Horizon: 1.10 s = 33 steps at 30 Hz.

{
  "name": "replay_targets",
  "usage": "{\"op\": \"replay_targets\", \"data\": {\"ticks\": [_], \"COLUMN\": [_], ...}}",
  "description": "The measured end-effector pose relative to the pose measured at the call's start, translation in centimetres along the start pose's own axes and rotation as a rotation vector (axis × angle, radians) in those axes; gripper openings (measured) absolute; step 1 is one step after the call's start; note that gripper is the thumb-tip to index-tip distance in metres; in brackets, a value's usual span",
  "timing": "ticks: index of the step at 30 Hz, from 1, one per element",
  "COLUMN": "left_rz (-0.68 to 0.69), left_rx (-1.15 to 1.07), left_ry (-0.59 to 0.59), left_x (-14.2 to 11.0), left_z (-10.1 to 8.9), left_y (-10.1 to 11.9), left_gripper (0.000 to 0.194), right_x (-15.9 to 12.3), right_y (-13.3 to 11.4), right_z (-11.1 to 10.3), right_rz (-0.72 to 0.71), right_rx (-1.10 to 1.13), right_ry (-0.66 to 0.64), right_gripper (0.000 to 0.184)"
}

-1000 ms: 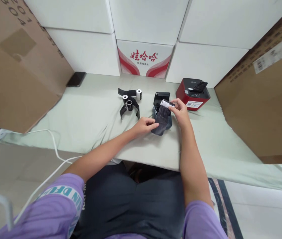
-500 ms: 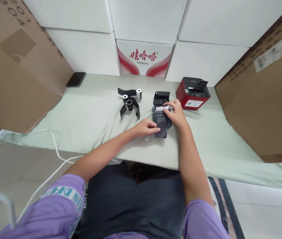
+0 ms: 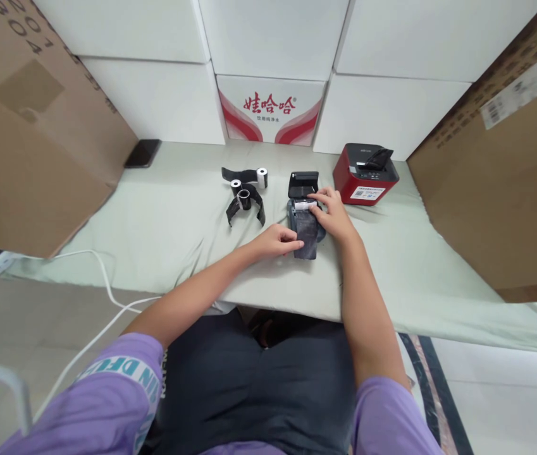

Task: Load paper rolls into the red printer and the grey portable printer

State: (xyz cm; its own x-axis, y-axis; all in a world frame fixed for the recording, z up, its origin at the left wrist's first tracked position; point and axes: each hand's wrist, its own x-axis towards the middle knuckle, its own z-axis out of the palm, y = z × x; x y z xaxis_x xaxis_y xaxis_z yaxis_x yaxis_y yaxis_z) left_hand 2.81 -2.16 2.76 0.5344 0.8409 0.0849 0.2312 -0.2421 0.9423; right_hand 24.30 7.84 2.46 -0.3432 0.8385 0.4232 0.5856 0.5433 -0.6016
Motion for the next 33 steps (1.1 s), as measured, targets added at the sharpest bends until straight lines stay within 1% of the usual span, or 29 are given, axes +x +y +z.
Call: {"op": "replay_targets", "data": {"ticks": [3,5,7,8,10,12,15,17,18,19,20,21,24,26,28,30,33], "left_rz": [-0.007,-0.009,-0.015,-0.022,-0.028,-0.004,0.052,0.055,0.051,0.049,0.048,0.050,0.037,-0.002,-0.063,-0.116,-0.137], "left_rx": [0.009,0.009,0.008,0.006,0.011,0.040,0.129,0.185,0.210,0.233,0.258,0.290,0.421,0.494,0.533,0.562,0.609], "left_ry": [-0.004,-0.004,-0.003,-0.002,0.028,0.120,0.374,0.533,0.585,0.614,0.619,0.605,0.499,0.424,0.378,0.358,0.356], "left_x": [0.0,0.0,0.0,0.0,0.0,0.0,0.2,0.3,0.3,0.3,0.3,0.2,0.0,-0.1,0.0,0.1,0.2], "left_z": [0.0,0.0,0.0,0.0,0.1,0.1,0.0,-0.2,-0.2,-0.3,-0.3,-0.4,-0.3,-0.2,-0.1,0.0,0.1], "left_y": [0.0,0.0,-0.1,-0.1,-0.1,-0.3,-0.6,-0.7,-0.8,-0.7,-0.7,-0.6,-0.3,-0.2,-0.1,0.0,0.0], "left_gripper": [0.049,0.050,0.051,0.051,0.051,0.052,0.051,0.043,0.036,0.027,0.020,0.021,0.045,0.055,0.060,0.061,0.060], "right_x": [-0.1,0.0,0.3,0.5,0.8,1.1,1.1,0.8,0.6,0.4,0.2,0.0,-0.4,-0.5,-0.6,-0.5,-0.7], "right_y": [0.5,0.6,0.3,0.1,-0.4,-0.8,-1.1,-1.2,-1.1,-1.1,-1.1,-1.1,-1.0,-0.9,-0.8,-0.6,-0.5], "right_z": [0.3,0.6,0.9,1.1,1.5,1.7,1.4,0.9,0.5,0.2,-0.2,-0.6,-1.5,-1.8,-1.7,-1.3,-0.5], "right_rz": [0.069,0.120,0.186,0.217,0.265,0.303,0.370,0.378,0.370,0.363,0.360,0.365,0.419,0.454,0.466,0.463,0.464], "right_rx": [-0.022,0.015,0.117,0.187,0.338,0.467,0.589,0.616,0.617,0.613,0.603,0.588,0.530,0.515,0.512,0.500,0.487], "right_ry": [0.005,0.036,0.073,0.084,0.085,0.075,0.073,0.050,0.022,-0.013,-0.050,-0.084,-0.159,-0.182,-0.176,-0.157,-0.109], "right_gripper": [0.034,0.050,0.072,0.080,0.087,0.083,0.065,0.049,0.042,0.039,0.040,0.044,0.053,0.057,0.059,0.062,0.066]}}
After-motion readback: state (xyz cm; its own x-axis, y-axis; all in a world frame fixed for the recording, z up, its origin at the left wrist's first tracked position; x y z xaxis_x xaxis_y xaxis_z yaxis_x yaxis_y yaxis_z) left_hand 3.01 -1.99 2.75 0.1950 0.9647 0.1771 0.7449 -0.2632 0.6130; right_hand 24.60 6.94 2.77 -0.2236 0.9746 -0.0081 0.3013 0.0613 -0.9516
